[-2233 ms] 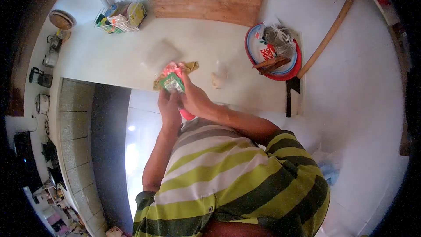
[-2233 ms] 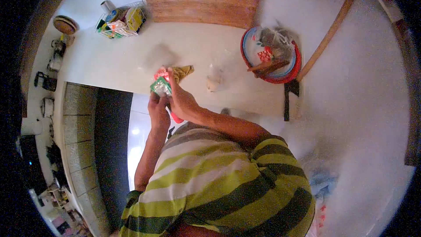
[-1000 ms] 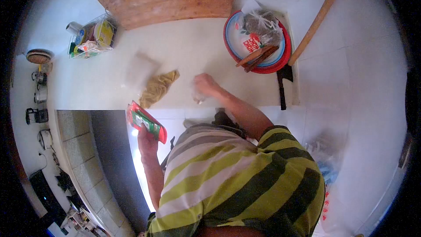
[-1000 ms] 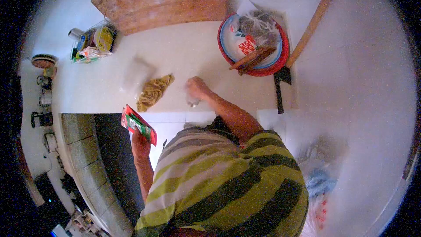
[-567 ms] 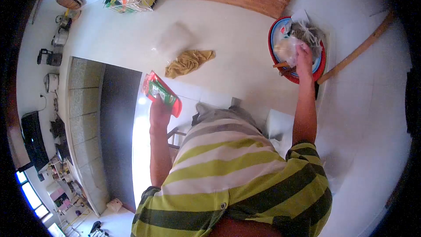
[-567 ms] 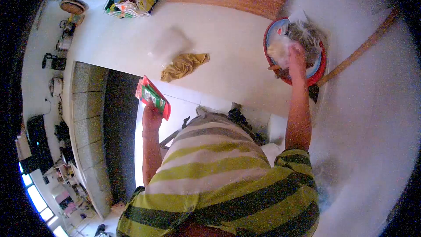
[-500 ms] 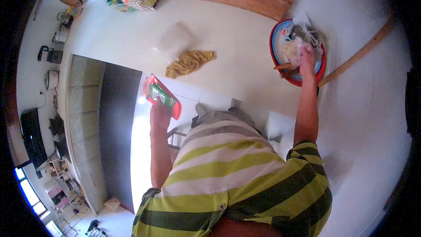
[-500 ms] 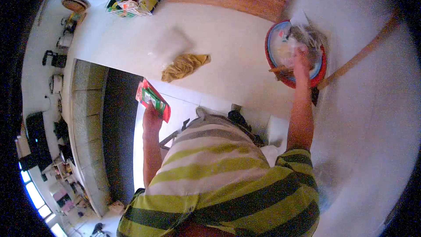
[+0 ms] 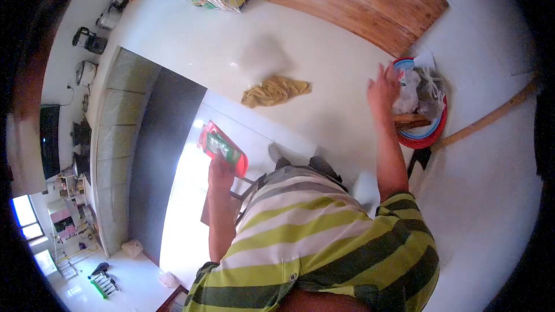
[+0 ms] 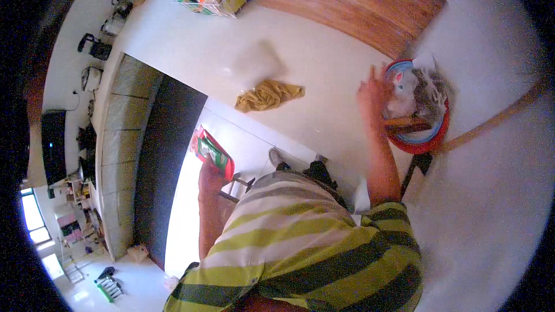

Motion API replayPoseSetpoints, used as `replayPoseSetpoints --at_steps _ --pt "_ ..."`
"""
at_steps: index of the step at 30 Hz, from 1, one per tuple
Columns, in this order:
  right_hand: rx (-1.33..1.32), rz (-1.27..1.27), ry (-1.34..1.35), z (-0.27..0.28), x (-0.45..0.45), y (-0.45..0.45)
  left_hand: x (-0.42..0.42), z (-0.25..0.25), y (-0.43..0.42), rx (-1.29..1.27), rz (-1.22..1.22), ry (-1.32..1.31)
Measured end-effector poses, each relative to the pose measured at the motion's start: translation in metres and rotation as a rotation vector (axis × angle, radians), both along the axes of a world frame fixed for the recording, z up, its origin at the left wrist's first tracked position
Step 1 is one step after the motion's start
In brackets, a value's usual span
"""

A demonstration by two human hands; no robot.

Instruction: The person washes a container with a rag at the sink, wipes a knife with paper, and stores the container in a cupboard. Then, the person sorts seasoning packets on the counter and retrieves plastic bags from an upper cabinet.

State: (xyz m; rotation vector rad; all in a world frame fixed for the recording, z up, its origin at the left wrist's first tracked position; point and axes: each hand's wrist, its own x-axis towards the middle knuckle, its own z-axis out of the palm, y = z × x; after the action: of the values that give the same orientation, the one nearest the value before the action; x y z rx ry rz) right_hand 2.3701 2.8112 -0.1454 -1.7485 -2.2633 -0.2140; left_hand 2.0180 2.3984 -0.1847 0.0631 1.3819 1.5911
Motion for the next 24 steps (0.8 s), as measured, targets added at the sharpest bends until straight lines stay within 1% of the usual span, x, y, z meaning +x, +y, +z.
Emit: replayPoseSetpoints --at_steps 1,3,4,5,7,9,10,11,12,14,15,16,17,18,19,20,22,23,24 --pt "-0.009 0.08 -0.032 0.006 -0.026 0.001 0.001 0.006 -0.004 0.001 0.005 0.007" --pt "-0.166 0.23 0.04 -0.05 -0.077 0.019 0.009 0.023 -0.003 0.023 0.175 -0.202" --pt "-0.368 0.288 0.143 -0.049 -0.102 0.014 0.014 0.032 -0.003 0.024 0.253 -0.214" --pt "-0.57 0.345 0.246 -0.046 -0.131 0.008 0.017 0.041 -0.004 0.036 0.25 -0.205" --pt "-0.653 0.454 0.17 -0.057 -0.184 0.002 0.018 0.055 -0.009 -0.02 0.348 -0.144" --pt "-0.763 0.455 0.221 -0.05 -0.222 -0.004 0.01 0.052 -0.027 0.014 0.342 -0.112" --pt "-0.758 0.404 0.277 -0.066 -0.239 -0.005 0.009 0.054 -0.037 0.061 0.323 -0.126" --pt "-0.735 0.354 0.337 -0.094 -0.259 0.002 0.008 0.052 -0.047 0.125 0.296 -0.138" --pt "-0.708 0.326 0.317 -0.124 -0.279 0.012 -0.015 0.01 -0.077 0.137 0.408 -0.192" --pt "-0.59 0.228 0.315 -0.122 -0.298 0.007 -0.014 0.014 -0.086 0.165 0.421 -0.17" --pt "-0.655 0.174 0.319 -0.121 -0.309 0.011 -0.014 0.013 -0.094 0.18 0.436 -0.178" --pt "-0.594 0.169 0.3 -0.151 -0.32 0.015 -0.017 0.015 -0.097 0.181 0.449 -0.188" --pt "-0.372 0.147 0.24 -0.159 -0.326 0.01 -0.017 0.017 -0.103 0.188 0.463 -0.194" --pt "-0.375 0.128 0.28 -0.18 -0.334 0.013 -0.012 0.048 -0.085 0.052 0.48 -0.139" --pt "-0.389 0.107 0.314 -0.196 -0.341 0.023 -0.02 0.049 -0.073 0.067 0.479 -0.127" --pt "-0.382 0.109 0.323 -0.184 -0.34 0.03 -0.027 0.05 -0.065 0.054 0.414 0.016" --pt "-0.682 0.107 0.329 -0.168 -0.33 0.027 -0.035 0.054 -0.064 0.01 0.277 0.287" --pt "-0.691 0.091 0.329 -0.164 -0.327 0.024 -0.036 0.056 -0.068 -0.022 0.196 0.416" --pt "-0.607 0.046 0.413 -0.163 -0.326 0.022 -0.037 0.058 -0.076 -0.054 0.107 0.538"
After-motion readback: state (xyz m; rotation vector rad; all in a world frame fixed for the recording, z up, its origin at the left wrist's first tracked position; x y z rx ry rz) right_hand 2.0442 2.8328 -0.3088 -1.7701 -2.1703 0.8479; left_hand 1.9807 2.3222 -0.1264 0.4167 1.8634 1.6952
